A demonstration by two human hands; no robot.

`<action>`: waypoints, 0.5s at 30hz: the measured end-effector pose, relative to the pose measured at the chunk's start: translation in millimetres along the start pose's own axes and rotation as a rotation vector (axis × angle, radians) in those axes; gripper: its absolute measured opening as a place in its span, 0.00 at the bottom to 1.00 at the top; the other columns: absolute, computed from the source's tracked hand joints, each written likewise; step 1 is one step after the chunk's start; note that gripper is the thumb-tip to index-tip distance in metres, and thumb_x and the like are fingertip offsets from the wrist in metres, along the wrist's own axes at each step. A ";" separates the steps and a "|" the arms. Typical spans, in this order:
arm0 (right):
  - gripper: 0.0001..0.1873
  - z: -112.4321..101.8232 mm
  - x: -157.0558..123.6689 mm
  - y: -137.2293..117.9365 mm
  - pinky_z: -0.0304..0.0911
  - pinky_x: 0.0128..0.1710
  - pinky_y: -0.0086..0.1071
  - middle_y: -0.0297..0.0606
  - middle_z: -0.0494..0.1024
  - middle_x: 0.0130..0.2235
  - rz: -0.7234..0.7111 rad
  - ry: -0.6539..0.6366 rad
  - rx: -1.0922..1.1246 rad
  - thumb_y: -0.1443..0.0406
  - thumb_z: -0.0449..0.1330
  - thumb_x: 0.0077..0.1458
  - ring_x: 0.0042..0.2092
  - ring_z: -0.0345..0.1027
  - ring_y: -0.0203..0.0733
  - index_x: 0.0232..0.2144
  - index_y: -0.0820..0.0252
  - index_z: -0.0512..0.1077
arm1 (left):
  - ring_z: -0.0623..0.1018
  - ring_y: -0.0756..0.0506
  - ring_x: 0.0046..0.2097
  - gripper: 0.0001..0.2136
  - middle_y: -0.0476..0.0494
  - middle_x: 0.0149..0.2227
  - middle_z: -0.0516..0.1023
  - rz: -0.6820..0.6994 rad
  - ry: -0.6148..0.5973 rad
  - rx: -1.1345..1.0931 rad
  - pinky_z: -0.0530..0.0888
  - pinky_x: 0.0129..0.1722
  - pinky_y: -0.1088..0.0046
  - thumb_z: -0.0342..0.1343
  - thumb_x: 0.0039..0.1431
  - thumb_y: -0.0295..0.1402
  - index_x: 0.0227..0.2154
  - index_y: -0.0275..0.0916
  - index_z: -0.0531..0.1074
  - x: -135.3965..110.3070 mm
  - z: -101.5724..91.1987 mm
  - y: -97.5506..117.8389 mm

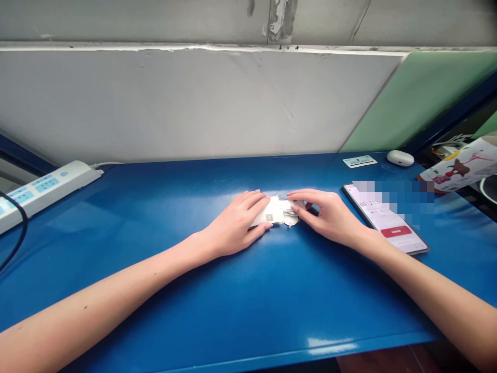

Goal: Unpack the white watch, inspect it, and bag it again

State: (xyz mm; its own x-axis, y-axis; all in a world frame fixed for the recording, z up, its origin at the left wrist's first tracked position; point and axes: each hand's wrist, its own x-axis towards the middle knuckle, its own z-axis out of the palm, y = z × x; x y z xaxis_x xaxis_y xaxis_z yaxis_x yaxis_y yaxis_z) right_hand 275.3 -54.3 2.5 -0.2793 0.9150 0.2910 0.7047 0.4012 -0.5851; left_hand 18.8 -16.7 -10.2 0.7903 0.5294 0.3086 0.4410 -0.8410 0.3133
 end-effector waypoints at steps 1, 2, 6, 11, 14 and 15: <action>0.13 -0.6 0.2 1.0 0.73 0.47 0.43 0.43 0.82 0.50 -0.041 -0.006 -0.040 0.62 0.57 0.63 0.48 0.76 0.50 0.46 0.56 0.79 | 0.65 0.32 0.66 0.23 0.28 0.63 0.67 -0.003 -0.010 0.003 0.64 0.64 0.45 0.49 0.70 0.39 0.63 0.34 0.61 0.0 -0.2 0.2; 0.13 -2.3 0.6 2.4 0.72 0.49 0.45 0.44 0.81 0.51 -0.086 -0.019 -0.078 0.62 0.57 0.63 0.50 0.75 0.51 0.47 0.56 0.78 | 0.65 0.32 0.66 0.23 0.28 0.63 0.67 -0.005 -0.017 0.005 0.63 0.64 0.45 0.49 0.71 0.39 0.63 0.34 0.60 0.1 -0.3 0.6; 0.16 -16.7 3.1 11.1 0.69 0.53 0.48 0.44 0.79 0.53 -0.219 -0.123 -0.140 0.61 0.58 0.63 0.53 0.73 0.52 0.51 0.53 0.77 | 0.66 0.34 0.65 0.23 0.29 0.63 0.68 -0.013 -0.021 0.017 0.64 0.63 0.46 0.47 0.71 0.40 0.63 0.34 0.61 0.2 -1.3 2.6; 0.14 -27.7 6.2 19.8 0.71 0.50 0.44 0.39 0.83 0.48 -0.261 -0.178 -0.130 0.60 0.60 0.62 0.49 0.75 0.50 0.49 0.50 0.80 | 0.68 0.34 0.64 0.22 0.28 0.62 0.69 -0.009 -0.014 0.020 0.68 0.61 0.50 0.46 0.72 0.41 0.62 0.33 0.62 0.8 -2.6 3.0; 0.14 -22.1 6.0 20.7 0.71 0.50 0.44 0.40 0.82 0.49 -0.290 -0.161 -0.129 0.61 0.59 0.63 0.49 0.75 0.49 0.49 0.52 0.79 | 0.70 0.34 0.62 0.23 0.28 0.62 0.69 -0.006 -0.005 0.018 0.70 0.60 0.52 0.46 0.72 0.41 0.62 0.32 0.63 1.0 -2.3 2.0; 0.14 -19.1 5.5 20.1 0.71 0.49 0.44 0.39 0.83 0.49 -0.292 -0.146 -0.128 0.61 0.59 0.63 0.49 0.75 0.49 0.48 0.52 0.80 | 0.70 0.34 0.62 0.23 0.28 0.62 0.69 -0.004 -0.002 0.016 0.70 0.59 0.52 0.46 0.72 0.41 0.61 0.32 0.63 0.9 -2.1 1.6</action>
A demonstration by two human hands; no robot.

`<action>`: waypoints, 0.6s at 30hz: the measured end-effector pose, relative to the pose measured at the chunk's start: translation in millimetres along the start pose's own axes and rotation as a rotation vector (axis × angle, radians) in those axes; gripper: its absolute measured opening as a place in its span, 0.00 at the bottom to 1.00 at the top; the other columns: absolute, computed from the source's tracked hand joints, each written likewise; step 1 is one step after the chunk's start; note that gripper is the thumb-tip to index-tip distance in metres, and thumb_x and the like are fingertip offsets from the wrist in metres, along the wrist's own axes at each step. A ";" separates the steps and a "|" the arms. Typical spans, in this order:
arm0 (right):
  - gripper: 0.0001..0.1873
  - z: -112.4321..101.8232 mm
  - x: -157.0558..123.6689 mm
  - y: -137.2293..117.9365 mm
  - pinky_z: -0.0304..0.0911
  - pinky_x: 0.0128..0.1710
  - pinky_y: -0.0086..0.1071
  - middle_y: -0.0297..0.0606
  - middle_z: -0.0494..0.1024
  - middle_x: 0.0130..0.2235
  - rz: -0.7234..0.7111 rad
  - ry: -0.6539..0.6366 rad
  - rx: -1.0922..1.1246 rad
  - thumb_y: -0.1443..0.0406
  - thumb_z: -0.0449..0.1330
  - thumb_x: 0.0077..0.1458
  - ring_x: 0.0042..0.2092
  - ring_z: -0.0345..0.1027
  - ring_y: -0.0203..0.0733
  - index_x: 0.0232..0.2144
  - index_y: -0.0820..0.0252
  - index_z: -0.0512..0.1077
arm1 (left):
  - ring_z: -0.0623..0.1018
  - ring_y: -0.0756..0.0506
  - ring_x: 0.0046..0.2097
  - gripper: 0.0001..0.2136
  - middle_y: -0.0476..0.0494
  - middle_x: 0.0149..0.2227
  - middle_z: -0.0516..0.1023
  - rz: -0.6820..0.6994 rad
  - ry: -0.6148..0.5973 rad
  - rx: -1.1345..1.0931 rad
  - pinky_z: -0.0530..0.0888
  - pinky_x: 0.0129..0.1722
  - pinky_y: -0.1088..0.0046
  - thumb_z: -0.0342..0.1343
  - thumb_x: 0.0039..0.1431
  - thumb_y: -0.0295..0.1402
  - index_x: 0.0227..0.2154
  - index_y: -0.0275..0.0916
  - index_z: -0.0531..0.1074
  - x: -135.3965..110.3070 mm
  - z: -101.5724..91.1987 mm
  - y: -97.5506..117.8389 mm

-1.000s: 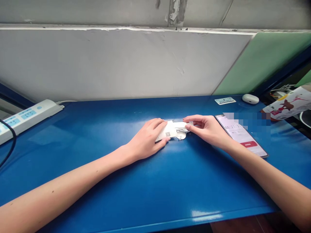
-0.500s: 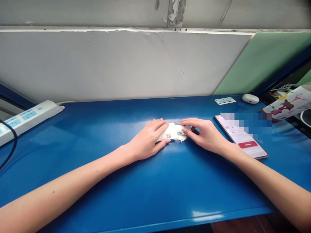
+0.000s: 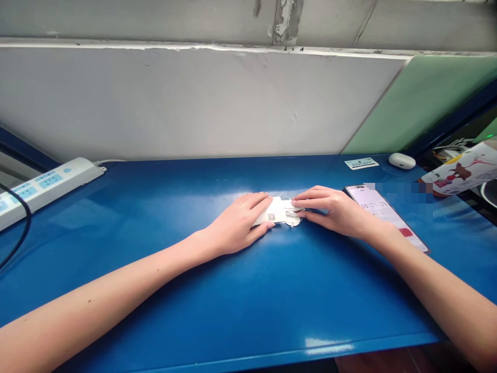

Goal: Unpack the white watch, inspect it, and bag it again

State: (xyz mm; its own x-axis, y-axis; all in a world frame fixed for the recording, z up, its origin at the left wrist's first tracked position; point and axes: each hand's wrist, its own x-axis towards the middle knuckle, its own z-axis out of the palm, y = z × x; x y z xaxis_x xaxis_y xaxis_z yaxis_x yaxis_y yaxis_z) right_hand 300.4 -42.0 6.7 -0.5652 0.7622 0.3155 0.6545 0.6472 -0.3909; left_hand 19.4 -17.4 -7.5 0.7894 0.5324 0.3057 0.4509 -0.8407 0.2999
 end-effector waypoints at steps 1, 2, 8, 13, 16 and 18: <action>0.13 3.2 0.2 -1.4 0.71 0.49 0.44 0.39 0.83 0.48 0.003 0.014 0.000 0.62 0.59 0.63 0.48 0.75 0.48 0.48 0.51 0.80 | 0.70 0.34 0.62 0.22 0.27 0.62 0.69 0.004 0.003 -0.002 0.70 0.59 0.52 0.46 0.72 0.41 0.61 0.32 0.63 0.0 0.2 -0.3; 0.13 6.5 0.4 -3.1 0.71 0.49 0.44 0.39 0.83 0.48 0.006 0.032 0.003 0.62 0.59 0.63 0.48 0.76 0.48 0.47 0.50 0.80 | 0.70 0.34 0.61 0.22 0.27 0.61 0.69 0.008 0.007 -0.004 0.70 0.59 0.52 0.46 0.72 0.41 0.61 0.31 0.63 -0.1 0.4 -0.5; 0.11 21.5 1.6 -9.7 0.73 0.44 0.43 0.41 0.84 0.45 0.018 0.128 0.029 0.62 0.59 0.63 0.44 0.77 0.48 0.42 0.51 0.82 | 0.71 0.34 0.61 0.21 0.29 0.61 0.70 0.012 0.022 -0.007 0.71 0.58 0.52 0.47 0.71 0.40 0.61 0.34 0.63 -0.1 1.1 -0.6; 0.11 14.6 1.0 -5.7 0.72 0.49 0.47 0.41 0.82 0.49 0.057 0.125 -0.060 0.60 0.60 0.62 0.48 0.76 0.50 0.42 0.51 0.81 | 0.70 0.33 0.63 0.22 0.29 0.61 0.70 -0.009 0.026 -0.010 0.70 0.59 0.49 0.48 0.71 0.40 0.62 0.36 0.63 -0.5 1.9 -0.7; 0.10 5.2 -0.4 -3.5 0.70 0.53 0.51 0.43 0.80 0.53 0.074 0.115 -0.127 0.60 0.60 0.61 0.53 0.73 0.54 0.41 0.52 0.81 | 0.69 0.33 0.63 0.22 0.29 0.62 0.69 -0.004 0.019 0.007 0.69 0.59 0.48 0.48 0.71 0.41 0.62 0.35 0.63 -0.5 2.2 -0.7; 0.11 1.0 -1.1 -4.5 0.69 0.55 0.52 0.44 0.77 0.56 0.057 0.063 -0.154 0.60 0.59 0.62 0.57 0.70 0.55 0.40 0.53 0.81 | 0.70 0.33 0.62 0.22 0.28 0.62 0.69 -0.002 0.013 0.020 0.70 0.59 0.49 0.48 0.71 0.41 0.62 0.33 0.63 -0.4 2.1 -0.4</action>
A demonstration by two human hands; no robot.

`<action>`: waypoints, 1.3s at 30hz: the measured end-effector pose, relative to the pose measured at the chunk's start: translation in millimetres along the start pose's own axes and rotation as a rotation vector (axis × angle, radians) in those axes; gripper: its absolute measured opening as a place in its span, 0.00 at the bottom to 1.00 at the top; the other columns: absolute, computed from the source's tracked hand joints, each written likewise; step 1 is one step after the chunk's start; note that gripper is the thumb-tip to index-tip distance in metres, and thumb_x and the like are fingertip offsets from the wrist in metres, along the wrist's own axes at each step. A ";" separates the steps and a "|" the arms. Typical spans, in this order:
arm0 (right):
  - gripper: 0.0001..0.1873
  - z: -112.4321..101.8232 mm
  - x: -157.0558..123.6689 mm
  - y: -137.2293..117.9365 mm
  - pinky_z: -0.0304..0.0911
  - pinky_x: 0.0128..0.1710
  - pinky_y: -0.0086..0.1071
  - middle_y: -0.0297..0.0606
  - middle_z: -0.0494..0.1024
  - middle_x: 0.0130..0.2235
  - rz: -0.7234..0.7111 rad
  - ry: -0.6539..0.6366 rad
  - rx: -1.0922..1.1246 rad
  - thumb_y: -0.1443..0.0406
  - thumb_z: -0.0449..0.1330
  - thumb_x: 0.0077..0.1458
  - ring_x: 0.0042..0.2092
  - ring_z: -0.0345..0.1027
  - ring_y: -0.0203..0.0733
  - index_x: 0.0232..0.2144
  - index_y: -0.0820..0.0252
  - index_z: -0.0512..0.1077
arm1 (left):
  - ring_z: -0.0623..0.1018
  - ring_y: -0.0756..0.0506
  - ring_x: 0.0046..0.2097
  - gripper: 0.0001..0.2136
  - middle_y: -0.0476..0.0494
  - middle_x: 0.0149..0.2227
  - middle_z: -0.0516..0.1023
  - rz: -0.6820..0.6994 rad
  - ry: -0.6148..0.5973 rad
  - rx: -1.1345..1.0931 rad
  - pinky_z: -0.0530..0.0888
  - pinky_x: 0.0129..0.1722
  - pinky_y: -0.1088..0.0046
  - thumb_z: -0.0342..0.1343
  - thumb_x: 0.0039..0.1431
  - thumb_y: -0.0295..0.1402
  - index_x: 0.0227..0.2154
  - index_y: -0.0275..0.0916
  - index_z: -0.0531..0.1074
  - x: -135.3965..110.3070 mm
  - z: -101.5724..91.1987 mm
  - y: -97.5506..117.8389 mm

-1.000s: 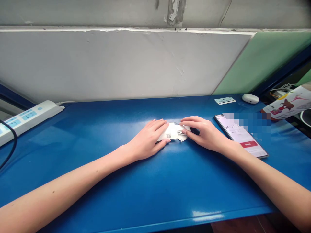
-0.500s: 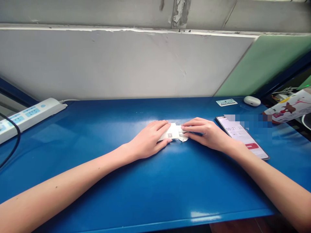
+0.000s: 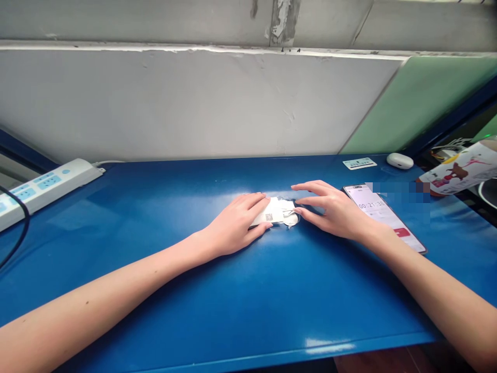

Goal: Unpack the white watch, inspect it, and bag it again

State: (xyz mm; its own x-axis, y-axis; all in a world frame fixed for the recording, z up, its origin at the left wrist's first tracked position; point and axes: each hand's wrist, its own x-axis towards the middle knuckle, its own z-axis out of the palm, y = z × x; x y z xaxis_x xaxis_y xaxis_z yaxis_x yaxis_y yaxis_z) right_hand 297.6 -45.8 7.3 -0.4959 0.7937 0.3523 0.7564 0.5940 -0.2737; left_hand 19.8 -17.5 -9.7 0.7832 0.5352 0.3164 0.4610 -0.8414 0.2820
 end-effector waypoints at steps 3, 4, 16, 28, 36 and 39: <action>0.14 -1.7 -0.8 -5.4 0.66 0.58 0.54 0.48 0.72 0.61 -0.035 -0.081 -0.006 0.62 0.56 0.64 0.62 0.65 0.57 0.44 0.57 0.80 | 0.70 0.33 0.62 0.22 0.27 0.61 0.69 -0.005 0.004 0.002 0.70 0.59 0.50 0.48 0.71 0.41 0.61 0.32 0.64 0.0 -0.3 0.6; 0.15 -1.0 -1.2 -8.1 0.66 0.59 0.54 0.50 0.70 0.62 -0.038 -0.094 0.002 0.62 0.55 0.64 0.62 0.64 0.57 0.46 0.59 0.79 | 0.71 0.33 0.61 0.22 0.27 0.61 0.69 -0.007 0.009 -0.005 0.70 0.59 0.50 0.48 0.71 0.41 0.61 0.33 0.64 0.0 -0.3 0.8; 0.21 8.8 -6.0 -34.1 0.51 0.67 0.57 0.49 0.46 0.73 0.006 -0.214 0.135 0.56 0.53 0.67 0.73 0.39 0.59 0.55 0.60 0.71 | 0.71 0.33 0.61 0.21 0.27 0.61 0.70 0.014 0.042 -0.035 0.70 0.58 0.49 0.47 0.71 0.39 0.61 0.34 0.64 -1.1 1.7 -1.2; 0.26 4.6 -5.3 -23.2 0.53 0.66 0.59 0.50 0.52 0.72 0.105 -0.192 0.094 0.52 0.55 0.65 0.72 0.41 0.62 0.59 0.58 0.70 | 0.63 0.32 0.68 0.24 0.26 0.65 0.64 -0.040 -0.143 0.067 0.62 0.65 0.50 0.47 0.72 0.40 0.63 0.30 0.61 1.4 -4.9 3.4; 0.15 4.6 -1.0 -20.4 0.66 0.59 0.54 0.51 0.79 0.52 0.082 0.055 -0.074 0.63 0.55 0.65 0.61 0.66 0.60 0.39 0.63 0.80 | 0.57 0.34 0.70 0.27 0.27 0.69 0.57 -0.089 -0.251 0.135 0.56 0.68 0.54 0.44 0.73 0.42 0.66 0.28 0.57 2.7 -7.5 6.7; 0.13 6.6 -1.0 -22.8 0.68 0.58 0.50 0.47 0.81 0.49 0.023 0.049 -0.037 0.64 0.56 0.65 0.58 0.69 0.55 0.42 0.63 0.80 | 0.58 0.34 0.70 0.27 0.28 0.69 0.57 -0.081 -0.263 0.146 0.57 0.67 0.55 0.44 0.73 0.42 0.66 0.28 0.56 2.8 -9.3 6.7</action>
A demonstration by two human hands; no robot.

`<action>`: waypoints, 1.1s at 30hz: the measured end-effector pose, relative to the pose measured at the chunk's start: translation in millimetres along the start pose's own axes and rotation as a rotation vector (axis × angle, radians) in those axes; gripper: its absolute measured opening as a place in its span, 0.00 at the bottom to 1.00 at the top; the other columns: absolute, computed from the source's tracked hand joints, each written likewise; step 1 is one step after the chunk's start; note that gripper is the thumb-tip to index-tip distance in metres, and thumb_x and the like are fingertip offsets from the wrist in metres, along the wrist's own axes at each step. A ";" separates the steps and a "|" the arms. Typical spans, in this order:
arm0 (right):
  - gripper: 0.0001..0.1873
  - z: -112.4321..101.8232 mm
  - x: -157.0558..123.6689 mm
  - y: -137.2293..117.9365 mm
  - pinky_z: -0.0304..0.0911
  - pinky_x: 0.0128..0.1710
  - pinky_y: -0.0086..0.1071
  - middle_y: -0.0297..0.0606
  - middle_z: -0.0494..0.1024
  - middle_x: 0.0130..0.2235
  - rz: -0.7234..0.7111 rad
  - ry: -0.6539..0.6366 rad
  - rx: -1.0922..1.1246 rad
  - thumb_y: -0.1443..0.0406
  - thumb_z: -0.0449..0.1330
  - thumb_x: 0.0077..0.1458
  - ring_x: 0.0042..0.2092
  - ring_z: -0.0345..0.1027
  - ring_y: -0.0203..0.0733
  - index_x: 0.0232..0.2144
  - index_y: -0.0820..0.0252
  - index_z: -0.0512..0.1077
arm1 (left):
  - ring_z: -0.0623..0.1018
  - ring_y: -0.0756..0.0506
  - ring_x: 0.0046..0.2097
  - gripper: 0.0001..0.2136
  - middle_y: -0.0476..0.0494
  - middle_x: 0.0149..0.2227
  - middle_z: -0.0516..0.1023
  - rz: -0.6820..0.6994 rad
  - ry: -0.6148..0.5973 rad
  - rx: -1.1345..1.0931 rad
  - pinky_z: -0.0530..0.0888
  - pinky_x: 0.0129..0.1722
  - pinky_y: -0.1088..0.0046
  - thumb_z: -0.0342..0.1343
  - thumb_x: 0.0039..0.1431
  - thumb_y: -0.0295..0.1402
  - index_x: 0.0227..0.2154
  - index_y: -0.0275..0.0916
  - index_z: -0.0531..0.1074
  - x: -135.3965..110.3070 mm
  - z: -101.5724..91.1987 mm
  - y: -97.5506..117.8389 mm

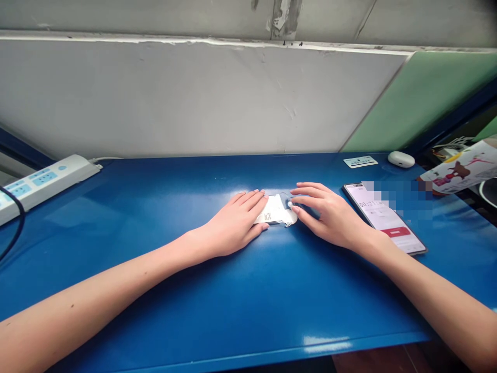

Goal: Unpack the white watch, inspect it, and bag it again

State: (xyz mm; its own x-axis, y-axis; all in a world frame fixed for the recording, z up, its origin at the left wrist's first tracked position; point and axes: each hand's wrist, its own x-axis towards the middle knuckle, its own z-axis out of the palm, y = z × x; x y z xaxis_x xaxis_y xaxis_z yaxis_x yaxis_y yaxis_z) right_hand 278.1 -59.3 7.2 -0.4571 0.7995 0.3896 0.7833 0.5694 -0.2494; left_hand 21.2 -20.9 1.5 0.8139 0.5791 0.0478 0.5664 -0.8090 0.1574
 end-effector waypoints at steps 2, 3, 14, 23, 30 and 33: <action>0.13 1.1 0.0 -2.1 0.68 0.57 0.47 0.46 0.82 0.49 -0.021 0.005 0.051 0.64 0.56 0.65 0.57 0.70 0.52 0.45 0.64 0.78 | 0.59 0.34 0.70 0.27 0.28 0.69 0.57 0.012 0.008 0.008 0.58 0.67 0.55 0.44 0.72 0.42 0.66 0.29 0.56 0.0 -0.1 -0.2; 0.14 1.6 0.0 -3.1 0.69 0.57 0.45 0.46 0.82 0.49 -0.028 0.000 0.074 0.63 0.56 0.65 0.56 0.71 0.51 0.46 0.64 0.78 | 0.59 0.34 0.70 0.27 0.28 0.69 0.58 0.016 0.014 0.014 0.58 0.67 0.54 0.44 0.72 0.42 0.66 0.28 0.56 0.1 0.1 -0.2; 0.15 10.8 -3.7 -1.9 0.68 0.58 0.48 0.49 0.78 0.54 -0.032 -0.038 0.069 0.62 0.55 0.66 0.59 0.68 0.53 0.48 0.64 0.77 | 0.61 0.33 0.69 0.27 0.27 0.68 0.60 0.045 0.059 0.039 0.59 0.65 0.54 0.41 0.73 0.42 0.65 0.27 0.57 0.6 1.9 0.5; 0.15 21.6 -4.0 -6.5 0.71 0.55 0.48 0.52 0.79 0.52 -0.090 0.076 0.085 0.63 0.57 0.66 0.55 0.71 0.52 0.50 0.65 0.75 | 0.61 0.33 0.68 0.27 0.26 0.67 0.61 0.057 0.058 0.062 0.59 0.65 0.55 0.43 0.72 0.41 0.65 0.26 0.57 -0.5 3.4 -1.0; 0.15 22.3 -4.1 -8.9 0.69 0.57 0.51 0.51 0.78 0.54 -0.087 0.070 0.112 0.65 0.56 0.66 0.58 0.69 0.52 0.51 0.63 0.75 | 0.62 0.33 0.68 0.27 0.26 0.66 0.62 0.060 0.061 0.049 0.61 0.64 0.54 0.42 0.72 0.41 0.65 0.26 0.58 0.0 1.6 0.1; 0.16 22.0 -4.5 -10.0 0.69 0.57 0.51 0.51 0.78 0.54 -0.067 0.060 0.148 0.65 0.56 0.66 0.58 0.69 0.53 0.52 0.64 0.75 | 0.62 0.33 0.68 0.26 0.26 0.67 0.61 0.055 0.056 0.045 0.61 0.65 0.54 0.42 0.72 0.41 0.65 0.26 0.58 0.0 1.6 0.2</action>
State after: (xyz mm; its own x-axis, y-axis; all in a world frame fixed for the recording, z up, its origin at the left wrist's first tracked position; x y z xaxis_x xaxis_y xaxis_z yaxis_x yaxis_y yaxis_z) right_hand 263.0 -64.3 -11.5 -0.4766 0.7486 0.4610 0.6793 0.6464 -0.3474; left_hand 21.5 -21.3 0.0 0.8359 0.5377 0.1099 0.5277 -0.8425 0.1082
